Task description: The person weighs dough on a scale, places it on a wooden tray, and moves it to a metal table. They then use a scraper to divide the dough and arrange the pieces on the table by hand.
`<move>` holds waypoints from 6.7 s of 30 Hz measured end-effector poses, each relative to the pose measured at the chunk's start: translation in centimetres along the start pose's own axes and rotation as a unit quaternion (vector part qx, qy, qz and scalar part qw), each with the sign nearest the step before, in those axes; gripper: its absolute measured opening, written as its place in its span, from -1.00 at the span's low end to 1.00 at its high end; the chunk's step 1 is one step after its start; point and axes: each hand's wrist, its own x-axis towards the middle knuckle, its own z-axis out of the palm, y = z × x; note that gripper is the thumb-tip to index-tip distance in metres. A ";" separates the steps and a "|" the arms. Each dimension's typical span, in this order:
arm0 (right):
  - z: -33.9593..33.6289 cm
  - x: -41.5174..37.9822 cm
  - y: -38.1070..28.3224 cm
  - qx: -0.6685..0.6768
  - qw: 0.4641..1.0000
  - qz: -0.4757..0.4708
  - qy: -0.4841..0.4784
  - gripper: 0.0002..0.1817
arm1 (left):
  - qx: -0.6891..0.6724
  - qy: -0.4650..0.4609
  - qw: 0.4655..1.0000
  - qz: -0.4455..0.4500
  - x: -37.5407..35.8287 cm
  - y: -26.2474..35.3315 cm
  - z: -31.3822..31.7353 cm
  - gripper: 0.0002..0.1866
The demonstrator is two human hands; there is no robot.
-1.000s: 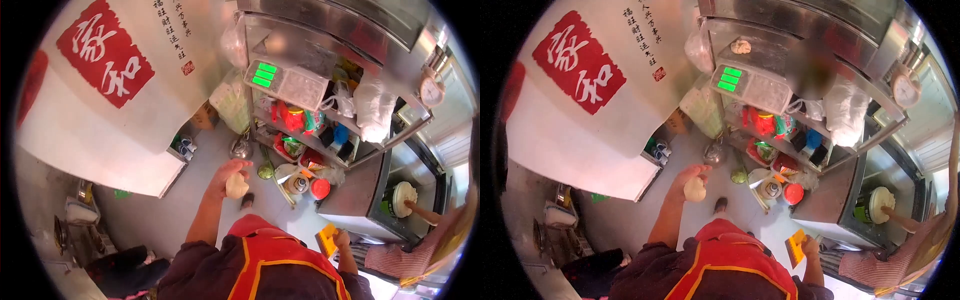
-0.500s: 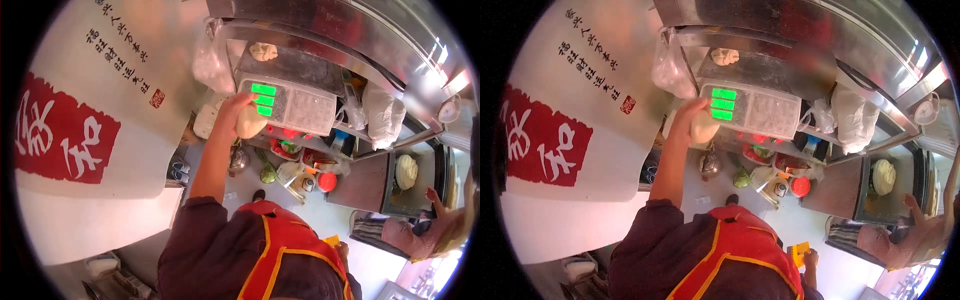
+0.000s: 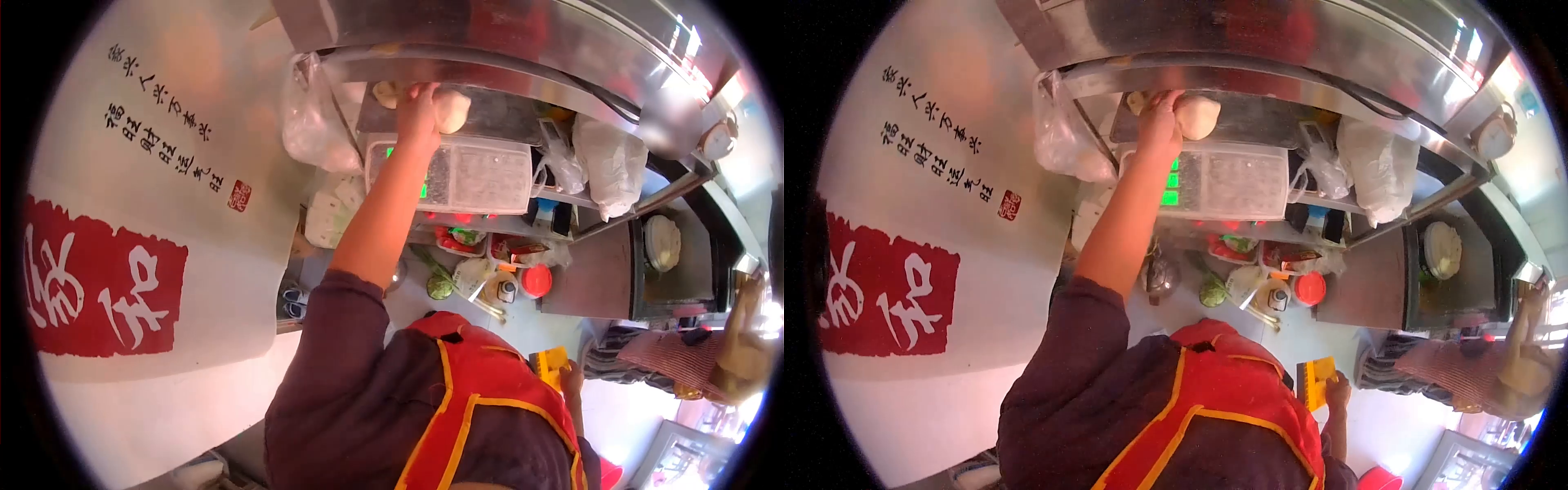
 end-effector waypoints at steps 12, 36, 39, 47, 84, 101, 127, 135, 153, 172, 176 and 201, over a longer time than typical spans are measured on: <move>2.5 -4.5 10.4 -0.046 0.982 0.176 -0.053 -0.56 | 0.719 -0.125 0.591 0.342 9.5 -0.3 -8.3 -0.44; 2.4 -2.8 8.7 -0.012 0.991 0.131 -0.006 -0.59 | 0.068 -0.011 0.998 -0.005 6.0 5.7 -6.0 -0.54; 2.5 -3.8 9.3 -0.019 0.989 0.149 -0.011 -0.60 | 0.177 -0.002 0.984 0.011 6.8 5.0 -6.2 -0.48; 4.1 -5.4 11.6 0.008 0.988 0.154 0.011 -0.60 | 0.337 -0.033 0.940 0.051 5.7 4.4 -5.0 -0.25; 8.5 -22.1 9.2 0.028 0.914 0.404 -0.001 -0.60 | 0.561 -0.286 0.731 0.262 9.8 -11.5 0.6 -0.55; 7.3 -33.0 27.6 0.133 0.892 0.422 0.095 -0.66 | 0.050 -0.285 0.740 -0.607 -40.9 -18.6 1.6 -0.47; 16.1 -63.4 36.8 0.281 0.527 0.721 0.352 -0.67 | -0.356 -0.650 0.444 -0.504 -99.7 -41.0 60.7 -0.66; 7.8 -64.6 39.5 0.269 0.362 0.796 0.403 -0.63 | 0.043 -0.533 0.165 -0.829 -129.2 -48.5 40.8 -0.67; -7.6 -84.7 63.1 0.189 0.371 0.614 0.671 -0.60 | 0.434 -0.531 0.113 -0.719 -158.7 -24.0 19.8 -0.61; -5.7 -92.5 69.2 0.245 0.093 0.666 0.699 -0.59 | 0.342 -0.556 -0.080 -0.754 -194.6 -19.3 14.5 -0.65; -5.9 -92.0 70.0 0.223 0.058 0.689 0.688 -0.59 | -0.012 -0.845 -0.095 -0.525 -198.9 -17.1 17.3 -0.70; -11.5 -94.1 77.3 0.256 0.054 0.745 0.613 -0.59 | -0.068 -0.953 0.085 0.282 -212.6 -20.3 26.5 -0.33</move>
